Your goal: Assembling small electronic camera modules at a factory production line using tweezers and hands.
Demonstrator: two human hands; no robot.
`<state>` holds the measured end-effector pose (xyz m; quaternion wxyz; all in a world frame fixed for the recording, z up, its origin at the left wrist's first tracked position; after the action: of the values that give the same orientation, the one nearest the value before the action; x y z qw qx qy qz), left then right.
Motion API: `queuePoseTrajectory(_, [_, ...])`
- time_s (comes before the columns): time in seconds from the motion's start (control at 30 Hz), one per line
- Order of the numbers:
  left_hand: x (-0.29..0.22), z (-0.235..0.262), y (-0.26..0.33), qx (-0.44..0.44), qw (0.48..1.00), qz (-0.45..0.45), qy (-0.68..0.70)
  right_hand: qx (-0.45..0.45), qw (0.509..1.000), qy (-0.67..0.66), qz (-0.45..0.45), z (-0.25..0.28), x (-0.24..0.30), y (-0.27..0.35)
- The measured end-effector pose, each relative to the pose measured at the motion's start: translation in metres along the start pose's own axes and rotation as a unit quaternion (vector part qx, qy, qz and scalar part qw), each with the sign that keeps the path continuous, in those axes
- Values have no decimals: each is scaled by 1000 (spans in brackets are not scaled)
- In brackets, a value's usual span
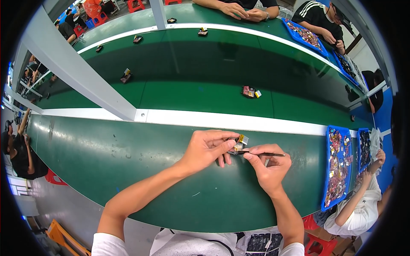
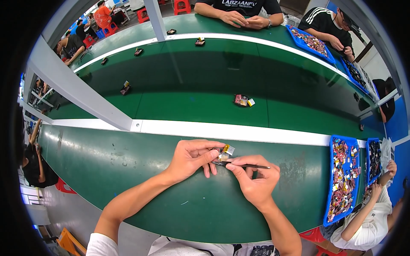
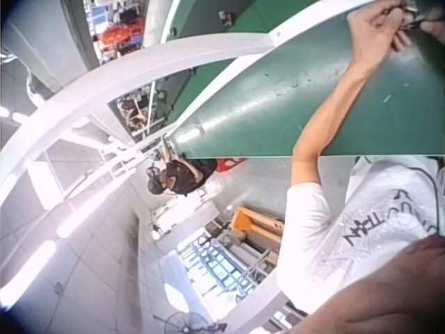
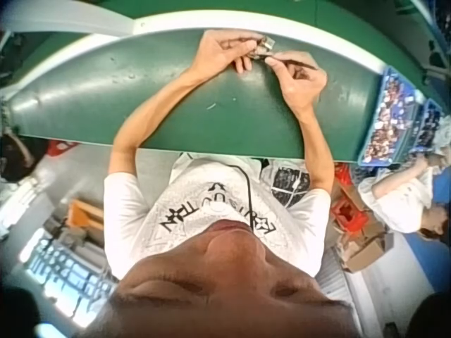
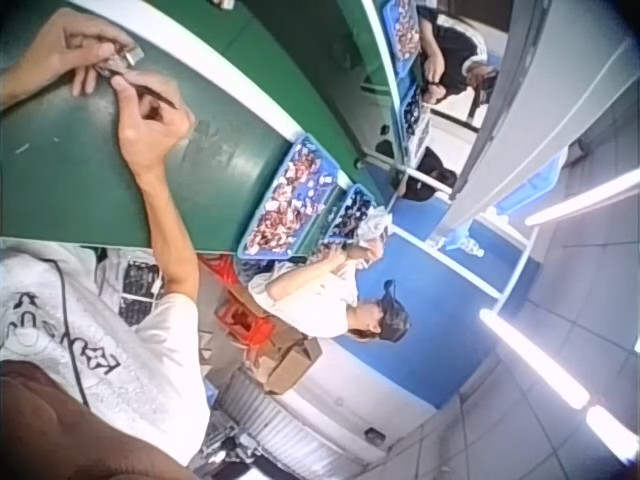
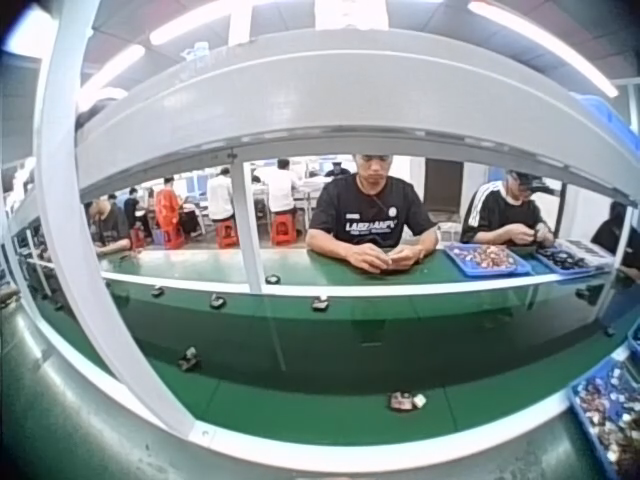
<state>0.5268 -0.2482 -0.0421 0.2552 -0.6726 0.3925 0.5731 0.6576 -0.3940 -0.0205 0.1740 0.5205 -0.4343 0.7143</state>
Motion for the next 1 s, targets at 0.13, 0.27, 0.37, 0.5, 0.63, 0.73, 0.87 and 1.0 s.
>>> queuePoseTrajectory(0.13, [-1,-3,-3,4,1000,1,21,4,1000,6,29,0,-4,1])
queuePoseTrajectory(0.27, [0,-7,-5,1,1000,-5,26,-5,1000,5,4,5,-8,0])
queuePoseTrajectory(0.37, [1,-9,-7,0,1000,-14,26,-2,1000,10,13,8,-10,-1])
queuePoseTrajectory(0.5, [3,-12,-10,-2,999,-14,29,35,999,27,6,13,-8,-3])
queuePoseTrajectory(0.63, [6,-14,-12,-10,999,-19,28,8,999,10,34,14,-14,-4])
queuePoseTrajectory(0.73, [6,-18,-14,-6,1000,-11,28,7,999,12,31,19,-13,-5])
queuePoseTrajectory(0.87, [9,-21,-17,-10,1000,-6,17,7,1000,16,-7,22,-16,-7])
queuePoseTrajectory(1.0, [12,-22,-19,-24,1000,-9,15,-5,1000,7,2,24,-13,-12])
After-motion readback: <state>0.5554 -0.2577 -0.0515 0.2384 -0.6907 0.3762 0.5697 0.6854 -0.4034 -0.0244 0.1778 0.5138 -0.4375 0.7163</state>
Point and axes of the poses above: each hand's wrist, its own y-axis away from the middle knuckle, its own z-axis out of the back of the hand, x = y × z, the point moved 4 cm from there along -y, towards the middle knuckle, and after that the axes turned 8 degrees about -x, right-handed, at the moved point
